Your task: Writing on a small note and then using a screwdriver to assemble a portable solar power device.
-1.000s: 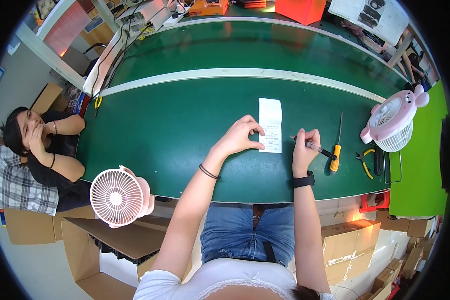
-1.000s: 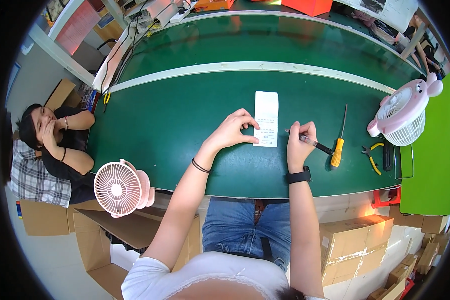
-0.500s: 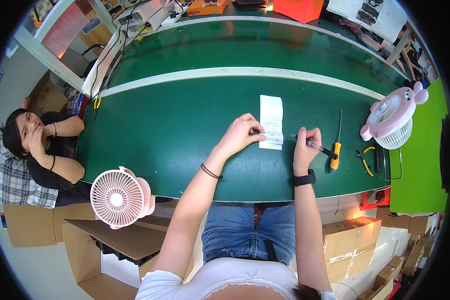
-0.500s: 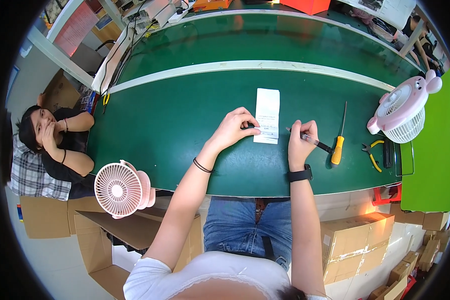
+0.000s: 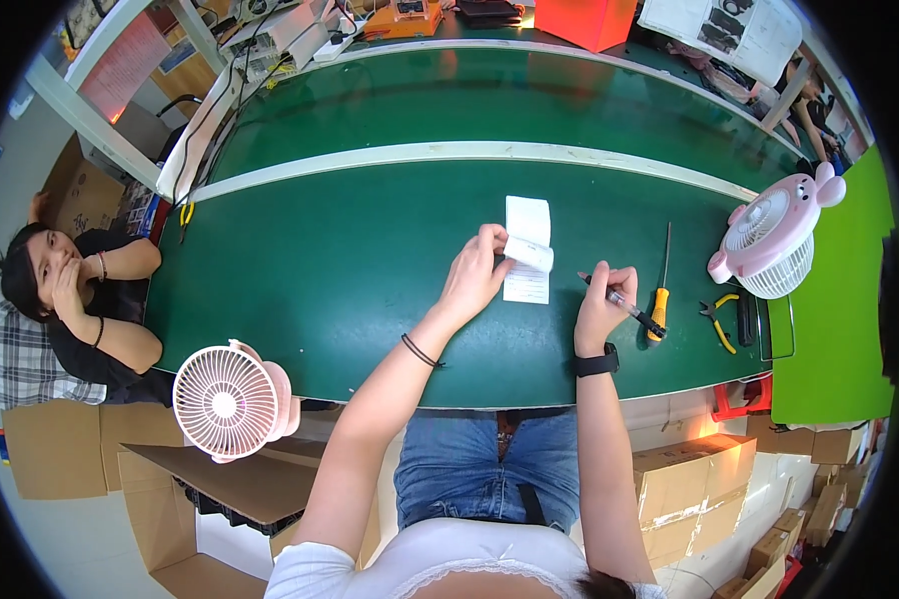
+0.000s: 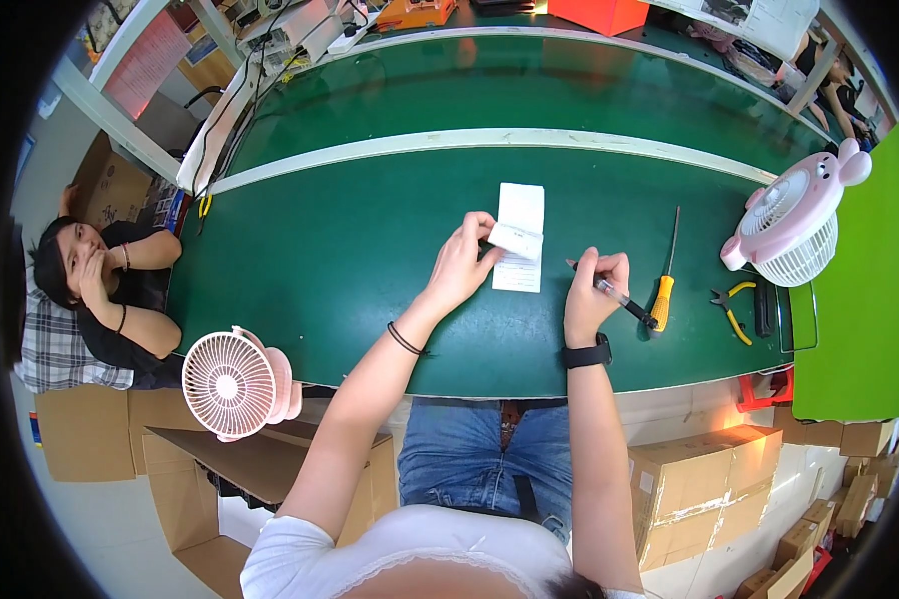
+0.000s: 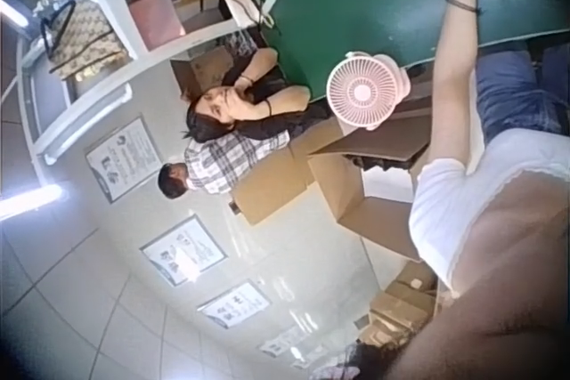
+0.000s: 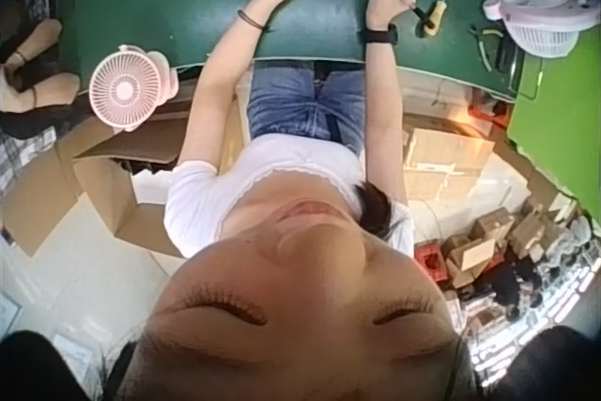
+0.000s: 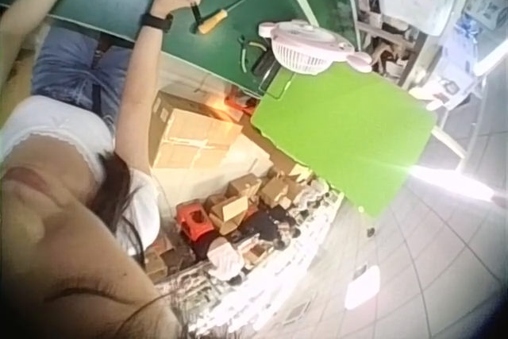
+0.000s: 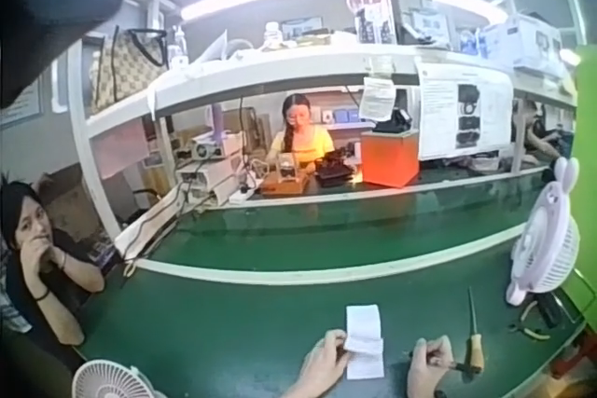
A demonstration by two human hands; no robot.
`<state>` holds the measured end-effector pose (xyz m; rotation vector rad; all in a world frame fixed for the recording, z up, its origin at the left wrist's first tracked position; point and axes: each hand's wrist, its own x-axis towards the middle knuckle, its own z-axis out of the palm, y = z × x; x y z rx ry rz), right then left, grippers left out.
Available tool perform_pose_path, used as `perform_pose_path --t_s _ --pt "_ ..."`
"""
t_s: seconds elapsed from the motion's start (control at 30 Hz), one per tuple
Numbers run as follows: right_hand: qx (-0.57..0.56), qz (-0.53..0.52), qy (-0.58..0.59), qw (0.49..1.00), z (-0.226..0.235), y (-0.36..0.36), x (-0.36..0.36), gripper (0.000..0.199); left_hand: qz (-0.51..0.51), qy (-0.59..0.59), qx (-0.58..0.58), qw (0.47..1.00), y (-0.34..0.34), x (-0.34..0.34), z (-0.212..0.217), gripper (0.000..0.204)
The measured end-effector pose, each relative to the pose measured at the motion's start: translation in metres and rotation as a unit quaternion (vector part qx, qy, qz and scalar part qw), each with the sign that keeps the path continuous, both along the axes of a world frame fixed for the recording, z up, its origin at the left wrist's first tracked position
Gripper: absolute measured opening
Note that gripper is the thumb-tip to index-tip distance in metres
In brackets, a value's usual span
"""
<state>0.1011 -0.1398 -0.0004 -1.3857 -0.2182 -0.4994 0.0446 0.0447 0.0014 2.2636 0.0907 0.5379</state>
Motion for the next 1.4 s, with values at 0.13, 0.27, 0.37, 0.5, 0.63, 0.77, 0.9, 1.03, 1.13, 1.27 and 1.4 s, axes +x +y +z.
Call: perform_pose_path --t_s 0.13,0.27,0.37,0.5,0.63,0.77,0.9,1.03,1.13,1.27,1.4 --pt "-0.003 -0.002 -0.007 1.000 0.001 -0.001 0.001 0.032 -0.025 -0.050 0.029 0.998 0.004 -0.002 0.001 0.037" --pt "0.011 -0.010 -0.002 1.000 0.003 -0.002 0.000 0.032 -0.031 -0.006 0.109 0.994 0.005 -0.006 0.010 0.032" --pt "0.024 -0.016 -0.006 1.000 0.006 0.000 -0.001 0.032 -0.029 0.009 0.159 0.987 0.005 -0.008 0.010 0.034" --pt "0.026 0.029 0.033 0.999 0.005 0.000 0.001 0.032 -0.092 0.016 0.153 0.984 -0.006 -0.008 0.012 0.045" --pt "-0.057 0.108 0.088 0.989 -0.004 0.005 0.006 0.037 -0.114 0.015 0.154 0.981 -0.011 -0.009 0.017 0.045" --pt "-0.181 0.079 0.050 0.979 -0.006 0.011 0.007 0.035 -0.098 0.003 0.175 0.980 -0.009 -0.009 0.018 0.045" --pt "-0.190 0.085 0.048 0.977 -0.008 0.010 0.008 0.031 -0.099 0.016 0.170 0.980 -0.010 -0.009 0.019 0.043" --pt "-0.232 0.091 0.051 0.967 -0.006 0.011 0.004 0.029 -0.100 0.017 0.163 0.981 -0.011 -0.011 0.017 0.042" --pt "-0.240 0.089 0.038 0.966 -0.009 0.009 0.007 0.030 -0.099 0.010 0.161 0.982 -0.011 -0.011 0.018 0.040" --pt "-0.217 0.083 0.056 0.971 -0.007 0.010 0.006 0.031 -0.099 0.015 0.159 0.982 -0.012 -0.010 0.018 0.040" --pt "-0.101 0.062 0.073 0.990 -0.010 0.005 0.012 0.034 -0.103 -0.006 0.181 0.978 -0.009 -0.010 0.016 0.037"
